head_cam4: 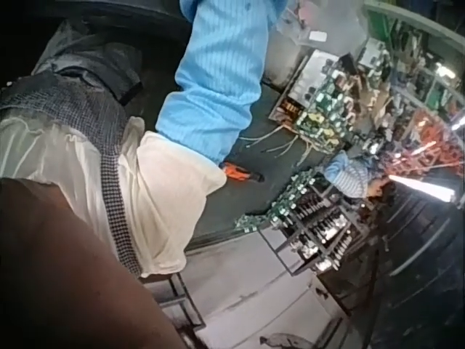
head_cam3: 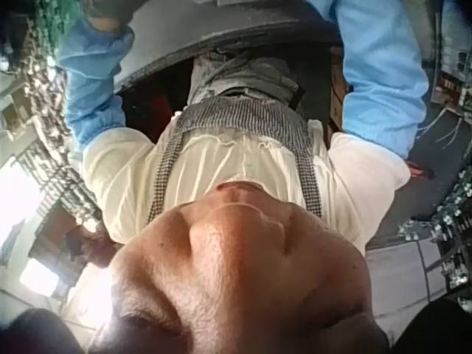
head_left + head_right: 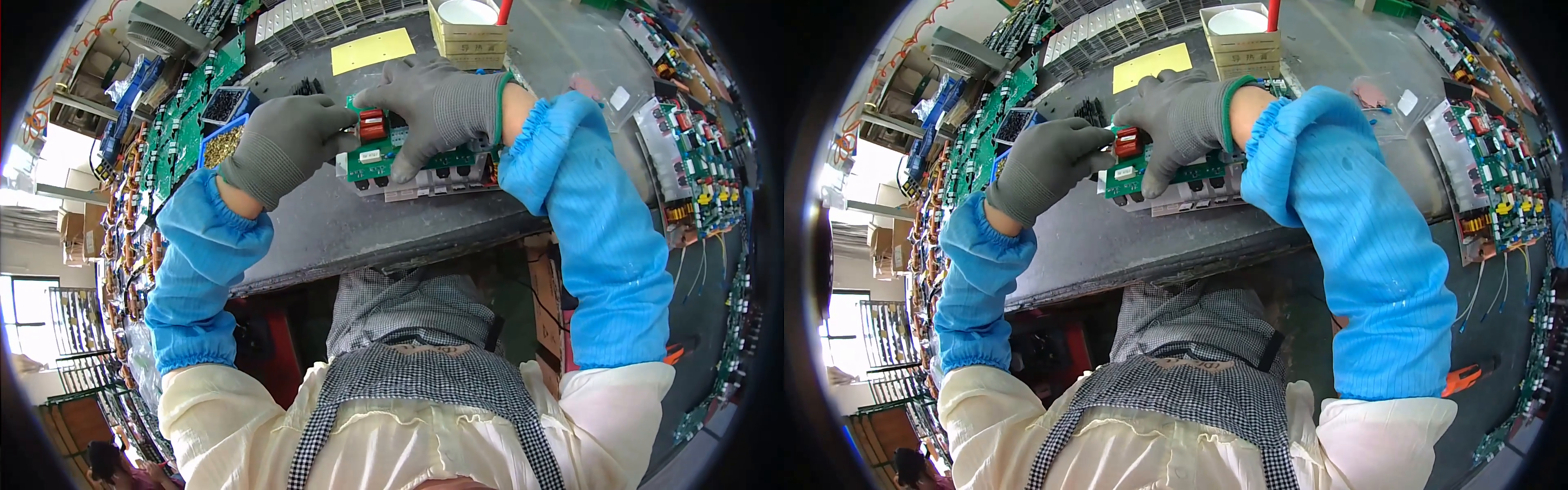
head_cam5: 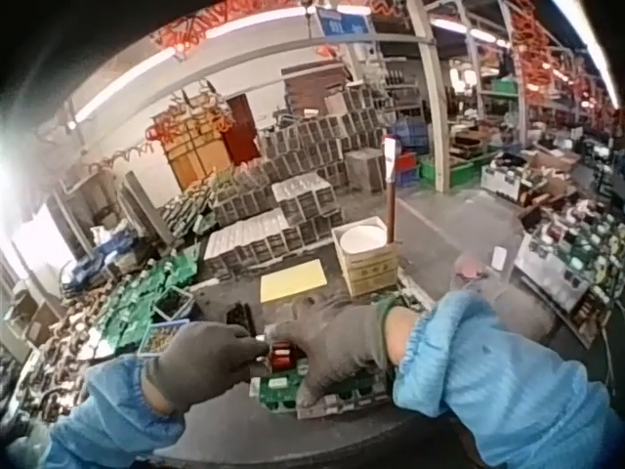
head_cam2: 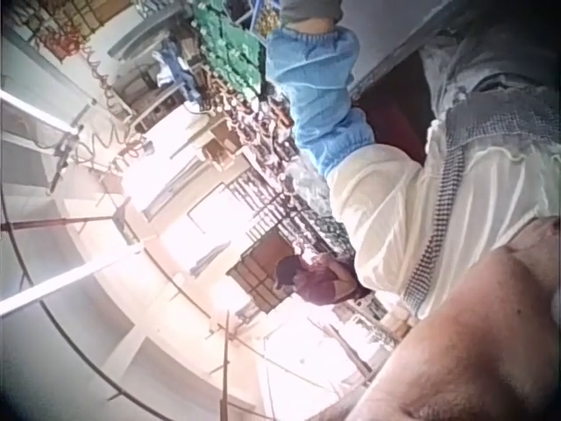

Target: The person assembles electronic circuit boards and components by taking them from a packaging box and attaching them to a metal chassis with screws using an electric screwdriver, then organizing the completed assemblies on an industrial workbench. Yellow plastic panels are also attached to the chassis during assembly.

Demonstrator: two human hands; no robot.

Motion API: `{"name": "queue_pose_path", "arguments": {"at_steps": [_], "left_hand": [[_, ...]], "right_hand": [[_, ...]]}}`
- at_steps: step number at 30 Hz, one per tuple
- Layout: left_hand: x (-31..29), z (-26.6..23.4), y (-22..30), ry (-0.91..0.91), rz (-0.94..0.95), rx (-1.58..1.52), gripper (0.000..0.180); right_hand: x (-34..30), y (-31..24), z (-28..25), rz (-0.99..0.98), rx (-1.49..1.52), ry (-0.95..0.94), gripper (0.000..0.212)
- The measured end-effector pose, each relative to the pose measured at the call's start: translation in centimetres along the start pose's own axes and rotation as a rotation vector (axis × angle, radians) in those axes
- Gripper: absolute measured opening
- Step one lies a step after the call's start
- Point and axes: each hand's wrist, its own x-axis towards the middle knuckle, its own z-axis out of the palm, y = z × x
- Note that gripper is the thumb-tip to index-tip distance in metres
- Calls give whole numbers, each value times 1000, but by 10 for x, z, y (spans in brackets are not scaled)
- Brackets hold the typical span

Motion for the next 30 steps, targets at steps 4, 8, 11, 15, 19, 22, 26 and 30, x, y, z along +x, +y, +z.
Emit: {"name": "queue_pose_path", "arguments": {"at_steps": [4,8,11,15,19,22,26,30], "left_hand": [[-2,19,-16,58,-52,-461,29],[-16,59,-21,218,-125,-979,30],[-16,75,-21,309,-108,-1194,30],[-23,81,-13,425,-47,-851,33],[-36,88,-11,606,-119,-698,37],[-38,115,-18,664,-154,-734,31],[-33,144,-23,572,-259,-1519,23],[-36,153,-27,444,-309,-1948,23]], "right_hand": [[2,0,1,-55,-7,45,104],[6,7,9,-115,-24,105,107],[6,11,12,-113,0,103,106],[5,5,7,-32,15,27,110],[8,7,6,-55,6,17,109],[7,9,11,-71,32,38,108],[8,4,7,-52,47,43,109],[6,2,7,-83,102,51,108]]}}
